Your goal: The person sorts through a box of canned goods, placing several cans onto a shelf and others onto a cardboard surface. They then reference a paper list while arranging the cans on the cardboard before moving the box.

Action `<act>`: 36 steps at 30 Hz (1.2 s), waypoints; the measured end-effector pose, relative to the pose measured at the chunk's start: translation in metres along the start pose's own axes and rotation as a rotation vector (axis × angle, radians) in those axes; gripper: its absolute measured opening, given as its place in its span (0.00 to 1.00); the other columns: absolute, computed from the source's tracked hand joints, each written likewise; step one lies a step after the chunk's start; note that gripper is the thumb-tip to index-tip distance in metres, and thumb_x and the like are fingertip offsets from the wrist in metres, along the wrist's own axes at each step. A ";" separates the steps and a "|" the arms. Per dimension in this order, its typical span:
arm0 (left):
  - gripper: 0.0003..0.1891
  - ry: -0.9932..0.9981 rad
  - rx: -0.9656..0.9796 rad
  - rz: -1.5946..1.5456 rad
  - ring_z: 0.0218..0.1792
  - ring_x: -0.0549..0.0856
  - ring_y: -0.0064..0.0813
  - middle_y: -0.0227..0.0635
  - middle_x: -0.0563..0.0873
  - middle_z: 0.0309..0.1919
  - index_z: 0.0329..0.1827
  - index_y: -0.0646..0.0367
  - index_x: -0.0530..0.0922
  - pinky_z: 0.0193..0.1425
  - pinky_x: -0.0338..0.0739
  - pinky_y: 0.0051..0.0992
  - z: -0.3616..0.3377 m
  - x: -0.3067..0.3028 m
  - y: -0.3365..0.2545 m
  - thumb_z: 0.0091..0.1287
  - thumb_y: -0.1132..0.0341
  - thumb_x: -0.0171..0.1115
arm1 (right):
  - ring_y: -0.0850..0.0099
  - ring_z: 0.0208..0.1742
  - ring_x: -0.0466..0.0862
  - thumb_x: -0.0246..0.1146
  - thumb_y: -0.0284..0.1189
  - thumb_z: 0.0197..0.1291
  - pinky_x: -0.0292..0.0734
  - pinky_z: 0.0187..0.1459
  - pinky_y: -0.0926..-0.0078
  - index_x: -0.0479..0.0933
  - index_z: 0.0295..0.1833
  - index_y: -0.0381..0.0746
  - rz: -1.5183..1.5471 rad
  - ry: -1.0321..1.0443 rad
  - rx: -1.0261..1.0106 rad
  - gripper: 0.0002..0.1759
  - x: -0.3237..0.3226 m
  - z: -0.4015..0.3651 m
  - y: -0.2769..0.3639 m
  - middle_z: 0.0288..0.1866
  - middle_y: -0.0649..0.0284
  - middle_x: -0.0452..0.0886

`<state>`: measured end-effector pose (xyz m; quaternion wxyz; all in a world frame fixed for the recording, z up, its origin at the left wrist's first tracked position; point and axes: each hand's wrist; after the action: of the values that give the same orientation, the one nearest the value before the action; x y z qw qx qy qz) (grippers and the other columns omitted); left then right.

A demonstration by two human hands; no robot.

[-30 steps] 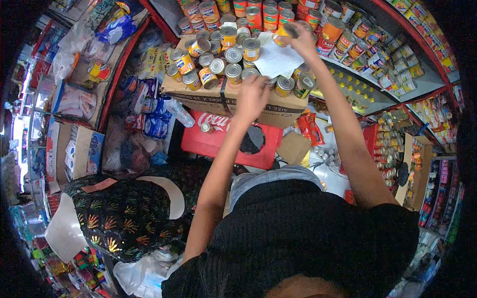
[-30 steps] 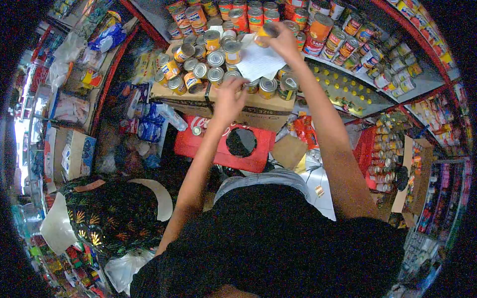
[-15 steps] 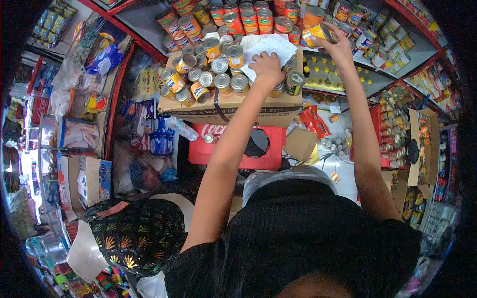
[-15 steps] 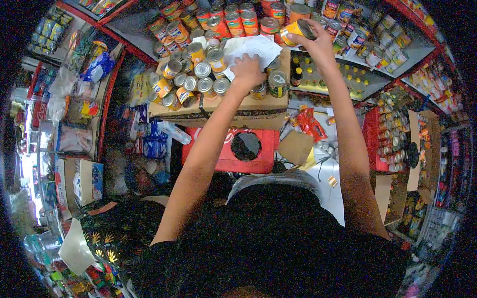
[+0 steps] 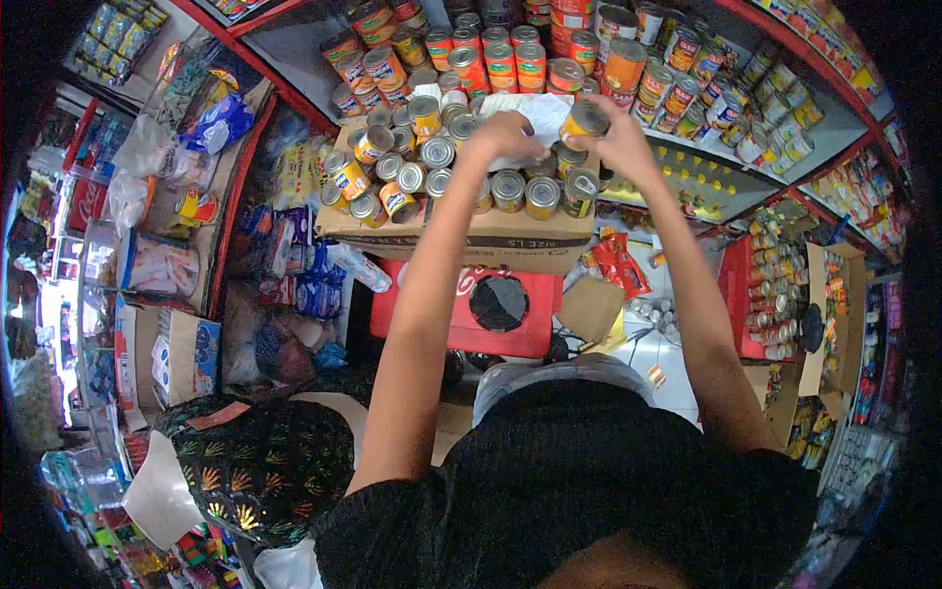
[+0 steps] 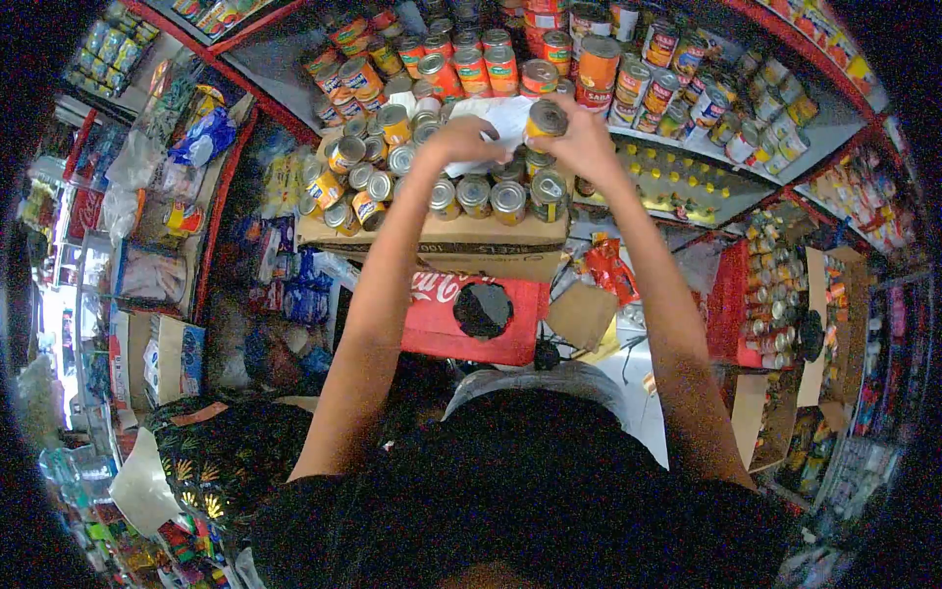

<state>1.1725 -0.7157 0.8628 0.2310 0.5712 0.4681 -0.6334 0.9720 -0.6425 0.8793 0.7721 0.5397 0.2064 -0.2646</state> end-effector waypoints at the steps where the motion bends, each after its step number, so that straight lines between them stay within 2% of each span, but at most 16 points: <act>1: 0.18 0.020 -0.049 -0.243 0.42 0.84 0.43 0.50 0.83 0.41 0.41 0.62 0.81 0.45 0.79 0.38 -0.001 -0.019 0.005 0.50 0.61 0.67 | 0.58 0.49 0.80 0.72 0.33 0.38 0.74 0.51 0.64 0.73 0.55 0.40 -0.086 -0.021 0.016 0.33 0.008 0.005 0.002 0.47 0.52 0.80; 2: 0.19 0.035 -0.096 -0.483 0.40 0.84 0.46 0.50 0.83 0.40 0.43 0.62 0.81 0.43 0.79 0.39 0.005 -0.032 0.014 0.51 0.59 0.67 | 0.56 0.49 0.80 0.72 0.33 0.38 0.74 0.51 0.63 0.72 0.55 0.42 -0.102 -0.012 -0.014 0.33 0.012 0.008 0.008 0.49 0.51 0.79; 3: 0.19 0.023 -0.097 -0.478 0.40 0.84 0.46 0.50 0.83 0.40 0.43 0.62 0.81 0.43 0.79 0.39 0.011 -0.043 0.021 0.51 0.59 0.67 | 0.56 0.49 0.80 0.71 0.33 0.39 0.75 0.50 0.62 0.71 0.56 0.42 -0.118 -0.045 -0.060 0.34 0.019 0.014 0.006 0.50 0.51 0.79; 5: 0.18 -0.378 -0.156 0.052 0.41 0.84 0.46 0.49 0.84 0.40 0.42 0.62 0.81 0.43 0.79 0.39 0.033 -0.049 0.049 0.54 0.59 0.64 | 0.55 0.49 0.80 0.71 0.33 0.40 0.75 0.50 0.61 0.70 0.57 0.42 -0.126 -0.075 -0.118 0.34 0.034 0.021 0.009 0.51 0.51 0.78; 6: 0.18 -0.385 -0.164 0.058 0.41 0.84 0.46 0.49 0.84 0.40 0.42 0.62 0.81 0.43 0.79 0.39 0.044 -0.048 0.061 0.54 0.59 0.64 | 0.54 0.49 0.79 0.71 0.32 0.41 0.74 0.50 0.60 0.69 0.58 0.41 -0.157 -0.049 -0.101 0.35 0.040 0.022 0.014 0.52 0.50 0.77; 8: 0.16 -0.346 -0.306 0.259 0.43 0.84 0.46 0.49 0.83 0.41 0.41 0.62 0.81 0.43 0.79 0.38 0.066 -0.036 0.081 0.57 0.59 0.60 | 0.53 0.49 0.79 0.70 0.32 0.42 0.74 0.49 0.59 0.67 0.59 0.41 -0.188 -0.020 -0.093 0.35 0.051 0.022 0.018 0.52 0.48 0.76; 9: 0.16 -0.290 -0.406 0.251 0.49 0.82 0.44 0.47 0.82 0.47 0.44 0.59 0.81 0.52 0.75 0.43 0.071 -0.029 0.083 0.60 0.58 0.55 | 0.51 0.49 0.78 0.69 0.32 0.43 0.74 0.49 0.58 0.66 0.60 0.41 -0.230 0.040 -0.079 0.35 0.058 0.022 0.016 0.51 0.47 0.76; 10: 0.16 -0.300 -0.408 0.248 0.49 0.82 0.44 0.47 0.82 0.47 0.44 0.59 0.81 0.52 0.75 0.43 0.070 -0.028 0.082 0.60 0.58 0.55 | 0.50 0.49 0.78 0.69 0.32 0.44 0.74 0.49 0.57 0.65 0.61 0.40 -0.277 0.097 -0.063 0.35 0.066 0.022 0.011 0.50 0.46 0.76; 12: 0.18 -0.053 -0.491 0.327 0.61 0.74 0.38 0.39 0.73 0.61 0.57 0.51 0.75 0.61 0.59 0.59 0.067 -0.028 0.078 0.65 0.60 0.49 | 0.47 0.49 0.77 0.69 0.32 0.45 0.74 0.49 0.56 0.63 0.62 0.40 -0.261 0.081 -0.065 0.37 0.078 0.025 -0.003 0.48 0.44 0.75; 13: 0.21 -0.029 -0.557 0.217 0.61 0.74 0.38 0.34 0.71 0.63 0.60 0.50 0.73 0.62 0.53 0.63 0.066 -0.027 0.079 0.65 0.57 0.49 | 0.47 0.49 0.77 0.69 0.32 0.45 0.74 0.49 0.56 0.62 0.64 0.41 -0.252 0.090 -0.034 0.38 0.076 0.025 -0.001 0.48 0.44 0.75; 17: 0.22 0.053 -0.540 0.367 0.62 0.72 0.39 0.33 0.71 0.63 0.61 0.50 0.72 0.63 0.49 0.65 0.066 -0.030 0.082 0.65 0.57 0.48 | 0.48 0.53 0.75 0.68 0.33 0.46 0.71 0.53 0.56 0.59 0.66 0.42 -0.247 0.157 0.023 0.41 0.066 0.019 0.010 0.53 0.43 0.72; 20: 0.24 0.099 -0.545 0.253 0.63 0.71 0.40 0.33 0.70 0.64 0.62 0.51 0.71 0.63 0.45 0.70 0.067 -0.039 0.085 0.62 0.56 0.52 | 0.48 0.57 0.71 0.68 0.33 0.47 0.69 0.56 0.56 0.59 0.67 0.43 -0.295 0.128 -0.002 0.40 0.072 0.019 0.012 0.56 0.43 0.69; 22: 0.31 0.182 -0.598 0.166 0.64 0.69 0.40 0.33 0.70 0.64 0.64 0.52 0.69 0.62 0.41 0.72 0.072 -0.041 0.088 0.56 0.52 0.60 | 0.48 0.60 0.69 0.68 0.33 0.47 0.67 0.58 0.55 0.59 0.67 0.44 -0.319 0.085 -0.013 0.40 0.073 0.017 0.016 0.58 0.43 0.67; 28: 0.44 -0.006 -0.628 0.050 0.65 0.69 0.40 0.31 0.68 0.66 0.67 0.50 0.64 0.62 0.42 0.71 0.083 -0.030 0.104 0.45 0.45 0.69 | 0.51 0.59 0.68 0.66 0.31 0.47 0.65 0.60 0.59 0.65 0.62 0.41 -0.261 -0.044 -0.106 0.34 0.060 0.011 0.031 0.58 0.48 0.68; 34: 0.38 0.154 -0.626 0.159 0.66 0.67 0.40 0.30 0.66 0.67 0.66 0.48 0.65 0.62 0.44 0.71 0.086 -0.021 0.111 0.51 0.45 0.62 | 0.53 0.54 0.72 0.64 0.29 0.48 0.66 0.57 0.60 0.72 0.53 0.37 -0.154 -0.051 -0.106 0.24 0.053 0.004 0.042 0.52 0.50 0.73; 36: 0.36 0.200 -0.620 0.201 0.66 0.66 0.40 0.30 0.66 0.67 0.66 0.47 0.66 0.62 0.45 0.70 0.093 -0.025 0.110 0.54 0.45 0.60 | 0.56 0.58 0.70 0.64 0.29 0.49 0.64 0.59 0.63 0.74 0.52 0.38 -0.142 -0.014 -0.072 0.22 0.051 0.001 0.048 0.53 0.53 0.74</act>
<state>1.2220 -0.8509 0.8415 0.4078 0.5764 0.6001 -0.3759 1.0420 -0.6394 0.8840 0.7717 0.4936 0.2484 -0.3148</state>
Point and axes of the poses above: each hand's wrist, its own z-axis towards the middle knuckle, its own x-axis out of the palm, y = z × x
